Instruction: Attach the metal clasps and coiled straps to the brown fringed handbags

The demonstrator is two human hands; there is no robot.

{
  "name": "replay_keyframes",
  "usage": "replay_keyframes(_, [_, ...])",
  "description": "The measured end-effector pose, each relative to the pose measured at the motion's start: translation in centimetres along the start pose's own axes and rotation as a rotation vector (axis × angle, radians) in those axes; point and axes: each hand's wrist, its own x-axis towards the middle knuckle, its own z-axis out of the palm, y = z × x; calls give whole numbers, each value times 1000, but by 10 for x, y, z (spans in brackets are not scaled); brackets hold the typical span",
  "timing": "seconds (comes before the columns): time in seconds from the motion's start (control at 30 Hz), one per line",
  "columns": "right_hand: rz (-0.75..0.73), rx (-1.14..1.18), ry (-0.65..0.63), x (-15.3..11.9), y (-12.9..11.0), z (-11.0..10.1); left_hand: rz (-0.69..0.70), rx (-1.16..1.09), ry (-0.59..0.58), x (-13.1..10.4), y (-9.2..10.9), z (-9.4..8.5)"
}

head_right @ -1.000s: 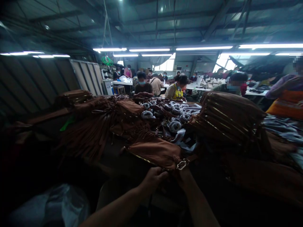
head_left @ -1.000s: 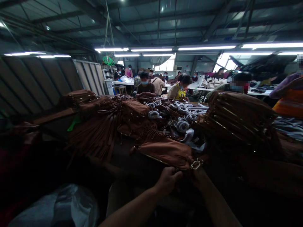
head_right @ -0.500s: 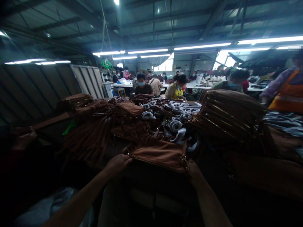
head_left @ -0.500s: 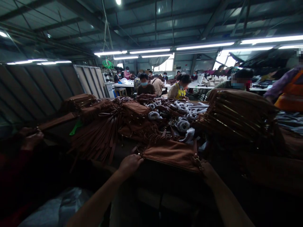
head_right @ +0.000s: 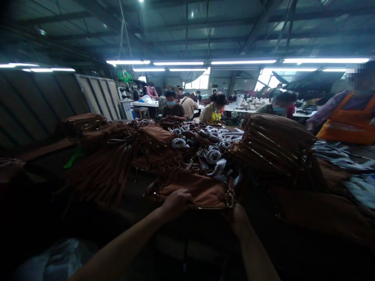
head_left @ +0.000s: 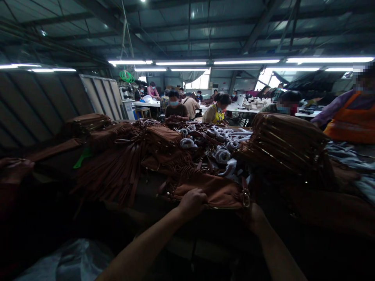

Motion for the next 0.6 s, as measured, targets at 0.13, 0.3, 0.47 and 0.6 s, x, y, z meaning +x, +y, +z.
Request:
replay_keyframes(0.13, [-5,144,-33,-22,5,2,-99,-123,171,19,-8,-7])
replay_keyframes(0.3, [-152,7,-5,-42,27,25,-95,-102,269,26,-3,-7])
replay_keyframes(0.47, [-107,-192,320,-25,32,52,-17,-54,299,13,9,4])
replay_keyframes(0.6, [-93,-172,401,-10,37,49,201,73,356,2,18,18])
